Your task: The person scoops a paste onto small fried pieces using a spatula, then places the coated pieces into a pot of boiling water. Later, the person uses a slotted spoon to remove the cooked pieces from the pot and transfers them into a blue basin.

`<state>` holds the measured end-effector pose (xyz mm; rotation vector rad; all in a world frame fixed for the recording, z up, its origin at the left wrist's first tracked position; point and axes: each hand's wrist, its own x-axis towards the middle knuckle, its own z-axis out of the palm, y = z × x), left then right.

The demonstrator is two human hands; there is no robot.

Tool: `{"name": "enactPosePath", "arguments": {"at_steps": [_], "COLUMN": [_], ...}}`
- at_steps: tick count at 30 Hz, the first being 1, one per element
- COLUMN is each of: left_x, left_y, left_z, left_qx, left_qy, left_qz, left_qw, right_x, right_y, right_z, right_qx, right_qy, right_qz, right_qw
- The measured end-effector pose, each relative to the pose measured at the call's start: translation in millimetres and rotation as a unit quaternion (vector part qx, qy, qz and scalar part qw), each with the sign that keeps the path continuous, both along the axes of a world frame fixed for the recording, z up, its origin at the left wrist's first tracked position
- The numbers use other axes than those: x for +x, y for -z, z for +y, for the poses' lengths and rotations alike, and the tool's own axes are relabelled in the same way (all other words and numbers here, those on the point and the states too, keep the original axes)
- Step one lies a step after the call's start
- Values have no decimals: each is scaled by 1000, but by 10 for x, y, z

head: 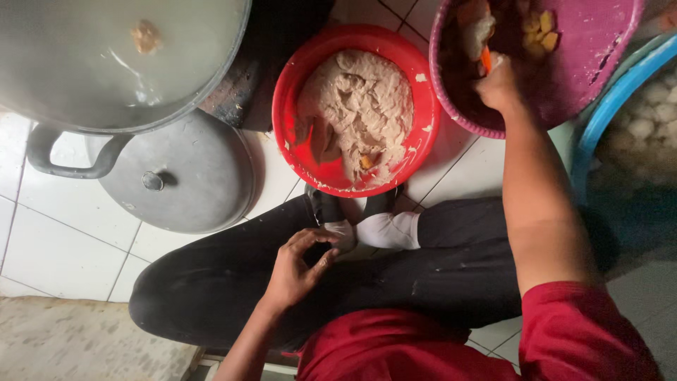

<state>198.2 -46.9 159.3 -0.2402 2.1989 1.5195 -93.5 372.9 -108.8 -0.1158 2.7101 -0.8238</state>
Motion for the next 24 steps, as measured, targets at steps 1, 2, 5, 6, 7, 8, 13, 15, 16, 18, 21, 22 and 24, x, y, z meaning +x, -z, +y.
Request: {"name": "enactPosePath", "arguments": {"at_steps": [1, 2, 5, 6, 7, 8, 13, 15, 16, 18, 21, 22, 24], "left_x": [-2, -12, -83, -116, -155, -199, -650, -841, -910, -950, -865, -818, -745], "left_y": [14, 25, 51, 54, 53, 54, 134, 191, 210, 242, 310, 332, 371], "left_z": [6, 12, 76, 112, 161, 233, 715, 890, 986, 1124, 1118, 1095, 1028], "left_qx": [9, 17, 47, 65, 83, 103, 272, 283, 330, 417, 453, 449, 428], "left_qy": [-6, -13, -10, -16, -21, -27, -84, -135, -162, -156, -188, -206, -226], "left_qz": [9, 19, 44, 16, -12, -39, 63, 50, 17, 28, 42, 45, 99], "left_qw": [1000, 1000, 998, 998, 996, 994, 956, 948, 930, 895, 871, 868, 870], "right_x": [12, 23, 45, 38, 32, 31, 242, 480, 603, 856, 1130, 1224, 1375], "right_y": [22, 33, -165, -308, -483, -685, -1746, -2075, -2215, -2428, -2647, -2686, -2731], "right_z": [-23, -34, -80, -94, -105, -116, -340, -520, -619, -852, -1185, -1294, -1470], "right_qx": [36, 6, -156, -255, -350, -355, -412, -449, -467, -485, -485, -480, -498], "right_qy": [-3, 15, 75, 97, 118, 95, 29, -35, -69, -90, -61, -42, 33], "right_qz": [-10, -22, -54, -62, -70, -66, -142, -161, -168, -186, -179, -171, -180], "right_qw": [999, 1000, 984, 960, 927, 928, 899, 878, 865, 850, 854, 859, 848]}}
